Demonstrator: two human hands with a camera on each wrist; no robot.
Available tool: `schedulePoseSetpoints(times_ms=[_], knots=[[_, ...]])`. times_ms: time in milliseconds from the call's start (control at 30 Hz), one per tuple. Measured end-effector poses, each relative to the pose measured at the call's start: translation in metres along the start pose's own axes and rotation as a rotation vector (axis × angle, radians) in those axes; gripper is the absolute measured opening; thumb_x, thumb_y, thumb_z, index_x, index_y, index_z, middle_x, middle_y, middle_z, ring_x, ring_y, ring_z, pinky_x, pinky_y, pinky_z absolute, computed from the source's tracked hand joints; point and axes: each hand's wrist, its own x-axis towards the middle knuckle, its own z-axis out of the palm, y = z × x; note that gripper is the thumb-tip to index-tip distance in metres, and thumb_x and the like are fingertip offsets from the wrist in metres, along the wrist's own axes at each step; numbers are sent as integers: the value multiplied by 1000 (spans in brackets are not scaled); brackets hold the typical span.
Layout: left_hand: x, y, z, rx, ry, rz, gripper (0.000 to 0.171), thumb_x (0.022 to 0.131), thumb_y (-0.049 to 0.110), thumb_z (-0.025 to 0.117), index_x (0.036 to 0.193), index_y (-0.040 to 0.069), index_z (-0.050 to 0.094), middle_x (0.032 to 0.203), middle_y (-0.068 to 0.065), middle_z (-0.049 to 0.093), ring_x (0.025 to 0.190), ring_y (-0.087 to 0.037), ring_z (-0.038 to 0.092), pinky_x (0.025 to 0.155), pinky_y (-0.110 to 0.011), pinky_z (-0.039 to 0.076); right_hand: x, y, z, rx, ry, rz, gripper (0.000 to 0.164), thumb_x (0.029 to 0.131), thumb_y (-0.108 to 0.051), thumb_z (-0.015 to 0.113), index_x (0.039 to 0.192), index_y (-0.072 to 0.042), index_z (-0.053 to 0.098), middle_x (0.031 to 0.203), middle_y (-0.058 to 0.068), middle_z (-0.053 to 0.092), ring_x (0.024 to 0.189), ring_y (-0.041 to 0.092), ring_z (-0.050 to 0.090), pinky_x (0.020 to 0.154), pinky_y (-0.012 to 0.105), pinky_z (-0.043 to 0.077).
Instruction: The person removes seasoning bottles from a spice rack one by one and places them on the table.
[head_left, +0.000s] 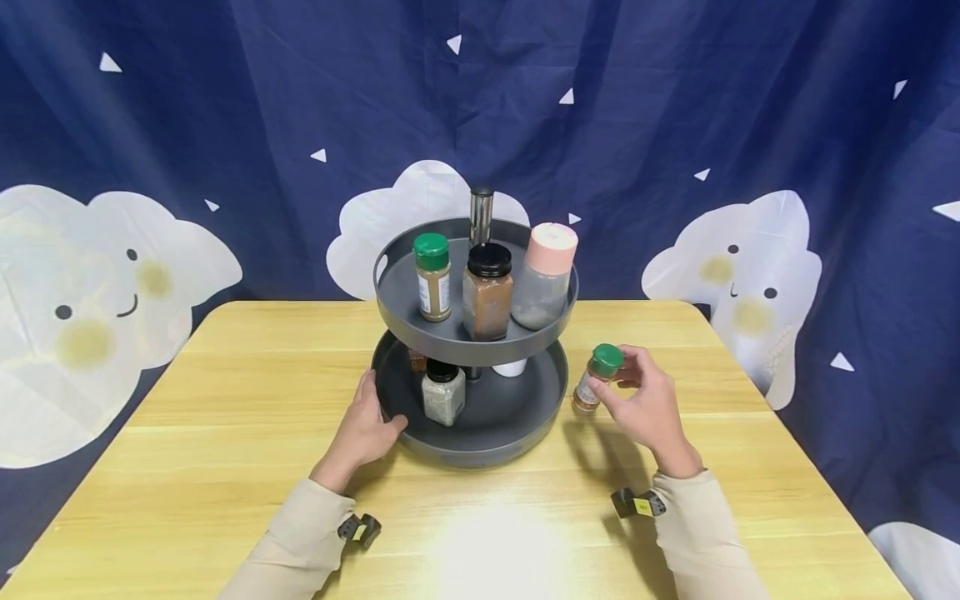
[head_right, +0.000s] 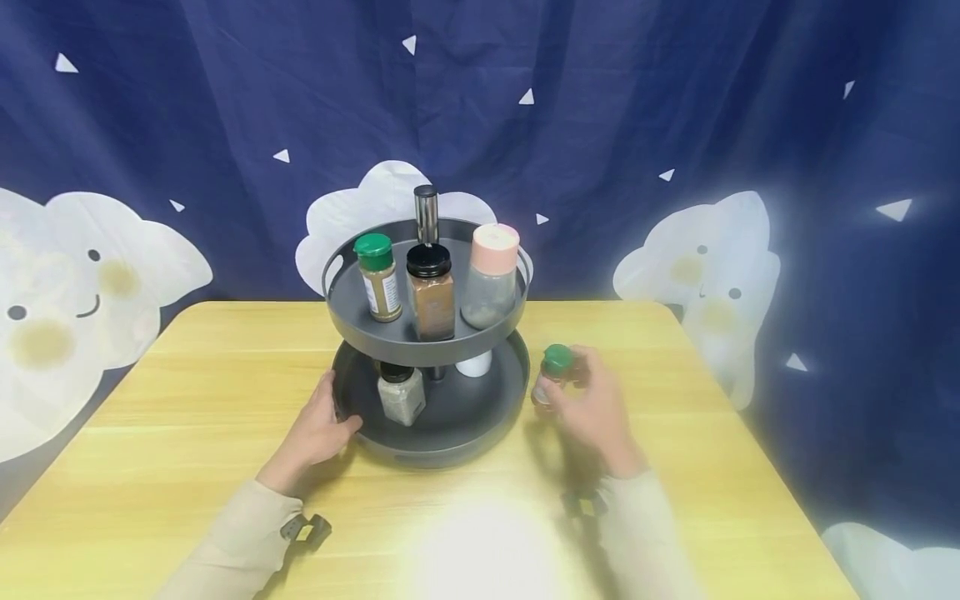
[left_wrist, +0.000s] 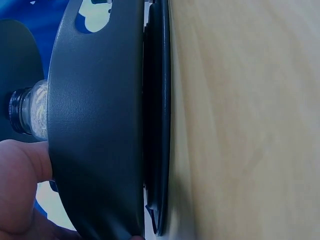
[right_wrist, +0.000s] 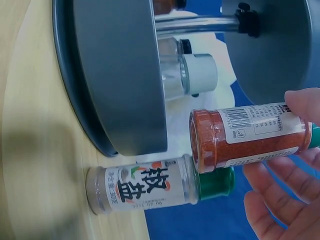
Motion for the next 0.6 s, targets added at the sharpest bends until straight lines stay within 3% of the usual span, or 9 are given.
schedulePoseSetpoints(times_ms=[267,500,600], knots=[[0,1,-2,5,-13,-8,87,86,12,57,143,-14,-2,153,-35,1,138,-48,13,113,-57,19,0,7,-7,-13,17,10,46,73,-2,78,112,5,54,87,18,68,78,27,63,66,41,55],[0,1,-2,1,-12,-9,88,86,13,58,143,-14,-2,153,-34,1,137,-48,15,112,-58,21,1,5,-16,-15,30,15,45,72,-1,77,111,6,55,88,20,68,77,20,61,66,15,48],[0,0,-1,-2,-18,-9,88,86,14,58,144,-13,-3,153,-34,1,137,-48,15,111,-58,21,1,10,-20,-26,22,30,45,72,-1,77,110,5,54,88,19,68,76,12,60,66,13,47]])
